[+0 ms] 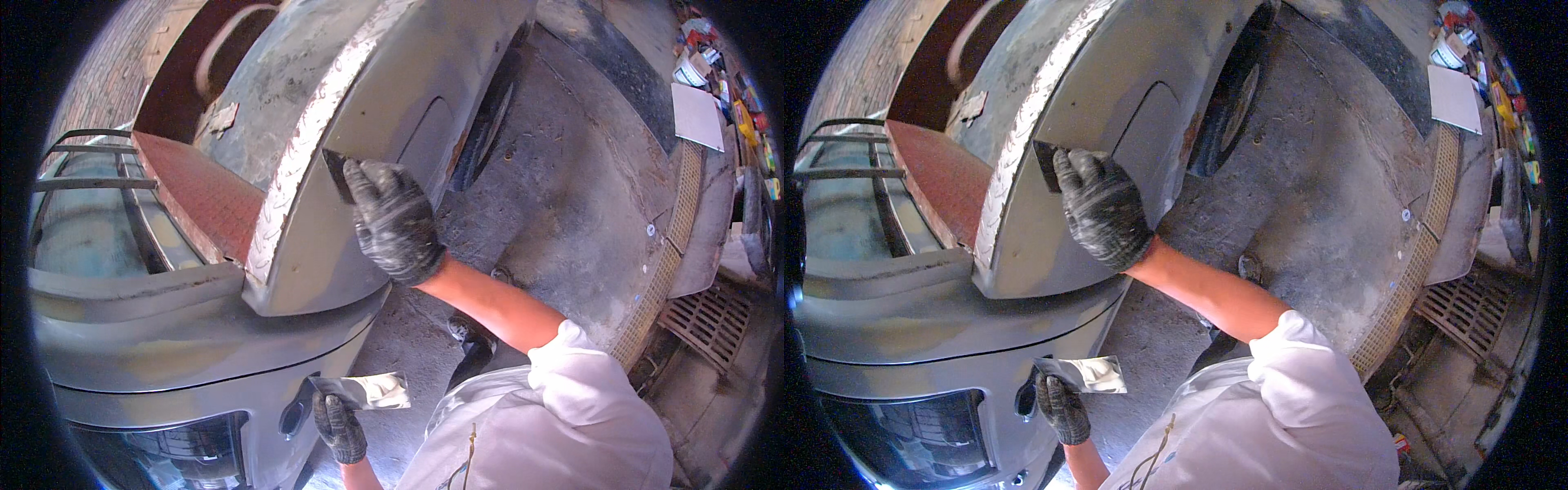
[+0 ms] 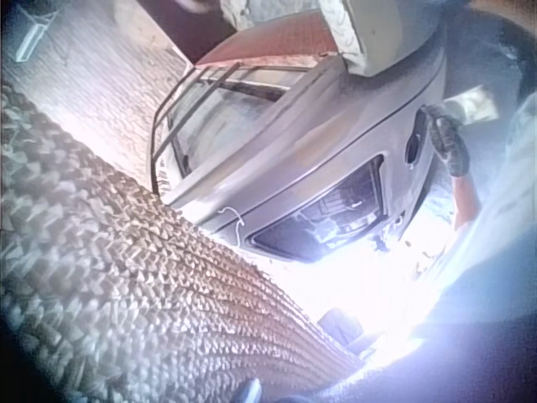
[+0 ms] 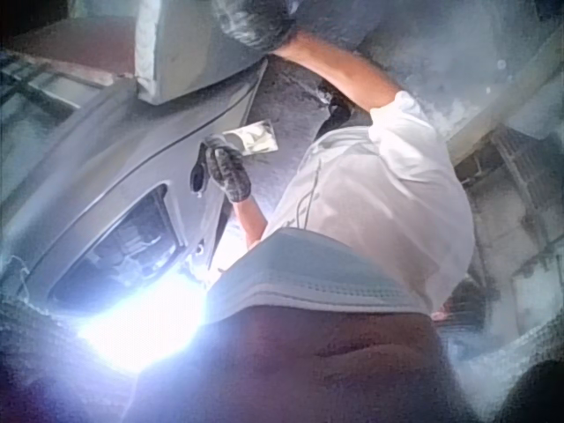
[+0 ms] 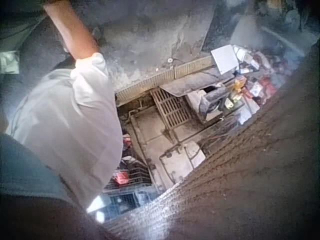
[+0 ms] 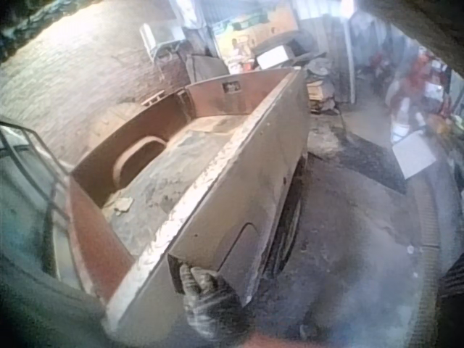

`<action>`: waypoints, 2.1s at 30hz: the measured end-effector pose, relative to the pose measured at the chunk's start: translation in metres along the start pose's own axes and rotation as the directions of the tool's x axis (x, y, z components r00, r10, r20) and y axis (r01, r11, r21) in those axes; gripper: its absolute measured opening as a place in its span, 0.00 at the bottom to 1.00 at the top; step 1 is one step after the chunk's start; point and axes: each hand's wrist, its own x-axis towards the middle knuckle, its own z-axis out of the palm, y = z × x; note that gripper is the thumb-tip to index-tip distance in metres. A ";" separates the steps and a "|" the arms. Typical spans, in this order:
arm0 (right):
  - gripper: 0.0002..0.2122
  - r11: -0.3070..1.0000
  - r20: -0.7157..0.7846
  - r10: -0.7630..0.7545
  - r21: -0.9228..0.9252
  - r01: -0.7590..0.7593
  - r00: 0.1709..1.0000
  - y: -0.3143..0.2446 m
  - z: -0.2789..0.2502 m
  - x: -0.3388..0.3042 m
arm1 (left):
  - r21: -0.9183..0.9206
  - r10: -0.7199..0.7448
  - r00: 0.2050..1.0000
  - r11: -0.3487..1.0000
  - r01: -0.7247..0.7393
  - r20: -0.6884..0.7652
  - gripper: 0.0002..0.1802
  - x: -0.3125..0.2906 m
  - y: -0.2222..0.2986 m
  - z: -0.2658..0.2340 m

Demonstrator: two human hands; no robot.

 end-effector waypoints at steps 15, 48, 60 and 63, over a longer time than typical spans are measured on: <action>0.24 0.989 0.009 -0.117 0.088 0.115 0.993 0.014 -0.018 0.014 | -0.073 -0.013 1.000 0.997 0.014 0.007 0.17 0.004 0.003 0.001; 0.24 0.946 0.096 -0.323 0.056 0.319 0.942 0.047 -0.038 0.021 | -0.155 0.084 0.987 0.982 -0.104 -0.134 0.09 -0.014 0.012 0.018; 0.29 0.929 0.404 -0.370 0.149 0.339 0.837 0.022 0.000 -0.048 | -0.256 0.031 0.939 0.958 -0.125 -0.343 0.19 -0.061 0.005 0.086; 0.21 0.897 0.453 -0.439 0.275 0.347 0.776 0.016 -0.013 -0.043 | -0.167 0.065 0.965 0.980 -0.110 -0.255 0.15 -0.058 0.004 0.090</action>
